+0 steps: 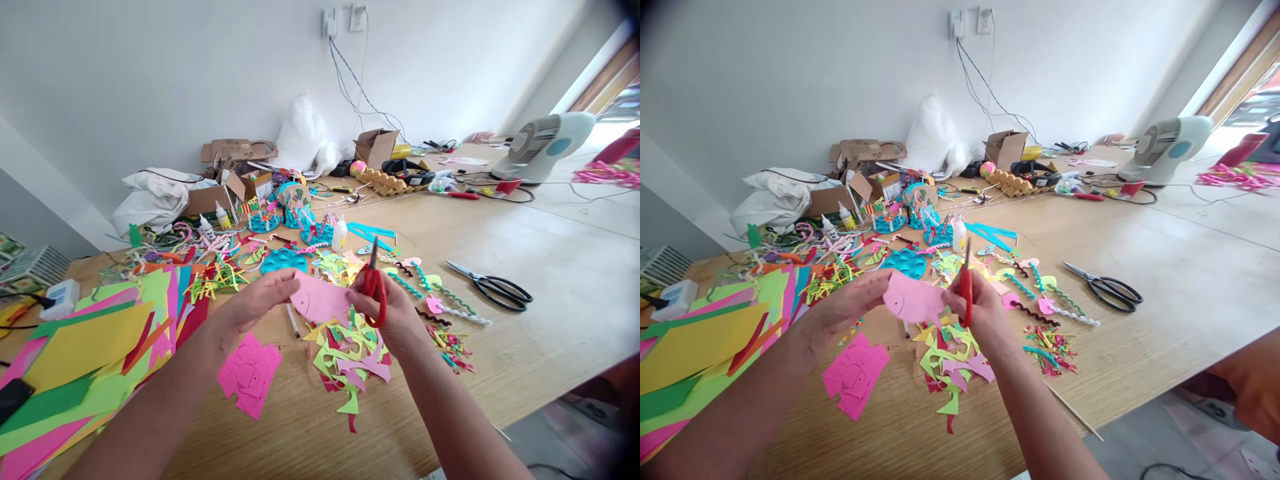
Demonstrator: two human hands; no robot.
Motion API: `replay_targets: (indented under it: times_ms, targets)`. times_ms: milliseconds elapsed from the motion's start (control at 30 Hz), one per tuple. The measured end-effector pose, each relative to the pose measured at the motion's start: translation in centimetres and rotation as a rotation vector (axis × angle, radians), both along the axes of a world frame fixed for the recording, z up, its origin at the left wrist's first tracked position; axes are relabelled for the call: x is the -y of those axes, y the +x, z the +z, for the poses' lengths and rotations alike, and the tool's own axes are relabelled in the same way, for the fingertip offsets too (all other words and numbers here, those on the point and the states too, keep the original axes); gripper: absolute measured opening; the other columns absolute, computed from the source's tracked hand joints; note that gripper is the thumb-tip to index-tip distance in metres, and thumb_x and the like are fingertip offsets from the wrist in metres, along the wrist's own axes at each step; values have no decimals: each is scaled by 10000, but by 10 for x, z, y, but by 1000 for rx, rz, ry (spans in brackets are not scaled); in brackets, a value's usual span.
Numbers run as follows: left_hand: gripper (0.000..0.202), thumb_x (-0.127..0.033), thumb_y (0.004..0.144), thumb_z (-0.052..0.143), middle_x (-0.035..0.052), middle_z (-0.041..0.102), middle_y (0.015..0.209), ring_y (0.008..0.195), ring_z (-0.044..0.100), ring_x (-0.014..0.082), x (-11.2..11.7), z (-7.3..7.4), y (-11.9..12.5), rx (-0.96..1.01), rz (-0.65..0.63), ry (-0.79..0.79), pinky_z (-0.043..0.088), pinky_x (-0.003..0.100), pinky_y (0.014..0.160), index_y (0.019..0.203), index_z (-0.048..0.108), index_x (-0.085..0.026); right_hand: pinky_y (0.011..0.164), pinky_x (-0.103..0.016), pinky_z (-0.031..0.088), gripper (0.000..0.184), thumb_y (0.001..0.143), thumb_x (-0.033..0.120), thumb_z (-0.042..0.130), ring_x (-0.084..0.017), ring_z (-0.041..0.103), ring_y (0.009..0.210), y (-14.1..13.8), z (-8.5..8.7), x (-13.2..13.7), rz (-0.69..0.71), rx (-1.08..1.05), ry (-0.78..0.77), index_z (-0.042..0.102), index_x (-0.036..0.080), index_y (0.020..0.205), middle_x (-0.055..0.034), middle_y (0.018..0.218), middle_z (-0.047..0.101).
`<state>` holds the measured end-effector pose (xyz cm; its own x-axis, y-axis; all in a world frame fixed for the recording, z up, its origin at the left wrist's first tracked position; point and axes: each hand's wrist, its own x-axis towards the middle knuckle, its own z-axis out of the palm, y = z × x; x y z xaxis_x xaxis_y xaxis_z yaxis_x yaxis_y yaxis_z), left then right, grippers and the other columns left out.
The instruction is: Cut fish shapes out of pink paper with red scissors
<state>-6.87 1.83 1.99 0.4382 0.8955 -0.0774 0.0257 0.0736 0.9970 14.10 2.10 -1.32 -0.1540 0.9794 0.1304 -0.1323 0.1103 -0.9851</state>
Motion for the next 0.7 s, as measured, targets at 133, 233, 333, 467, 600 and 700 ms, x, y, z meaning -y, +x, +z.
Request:
replay_targets:
  times_ms: [133, 233, 333, 467, 600, 700]
  targets:
    - [460, -553, 763, 536, 56, 607, 843, 798, 573, 168, 16, -18, 18, 332, 119, -99, 438, 323, 808, 981, 575, -151, 505, -232, 342, 177, 699, 232, 669, -101, 437, 533, -8, -7, 6, -245, -252, 23, 504, 201, 757, 51, 643, 485]
    - [336, -472, 775, 570, 25, 569, 749, 730, 530, 131, 28, -27, 46, 307, 193, -57, 428, 268, 749, 834, 580, -142, 508, -231, 343, 180, 712, 234, 663, -100, 436, 537, -24, -11, 11, -291, -335, 39, 497, 205, 774, 47, 651, 476]
    - [246, -395, 731, 627, -12, 524, 649, 655, 486, 115, 32, -29, 66, 257, 375, 33, 409, 235, 676, 751, 577, -154, 513, -228, 346, 181, 715, 248, 661, -102, 439, 546, -36, -14, 17, -291, -337, 49, 497, 209, 783, 48, 648, 475]
    - [171, -330, 709, 600, -21, 536, 596, 619, 490, 122, 29, -26, 65, 144, 494, 67, 414, 241, 642, 725, 606, -160, 463, -220, 333, 198, 730, 327, 653, -103, 431, 497, -32, -17, 25, -171, -239, -12, 495, 217, 777, 53, 607, 488]
    - [125, -278, 677, 602, -23, 558, 592, 621, 517, 118, 26, -18, 47, 102, 506, 101, 444, 244, 663, 643, 586, -159, 454, -234, 338, 341, 834, 499, 483, -115, 442, 480, -6, -17, 36, 157, 25, -67, 499, 192, 686, 26, 553, 500]
    - [132, -286, 683, 596, -20, 569, 602, 585, 524, 111, 25, -12, 39, 99, 492, 67, 477, 253, 618, 670, 588, -154, 455, -234, 326, 391, 844, 524, 443, -112, 421, 461, 8, -15, 46, 286, 251, -121, 467, 193, 637, 40, 496, 449]
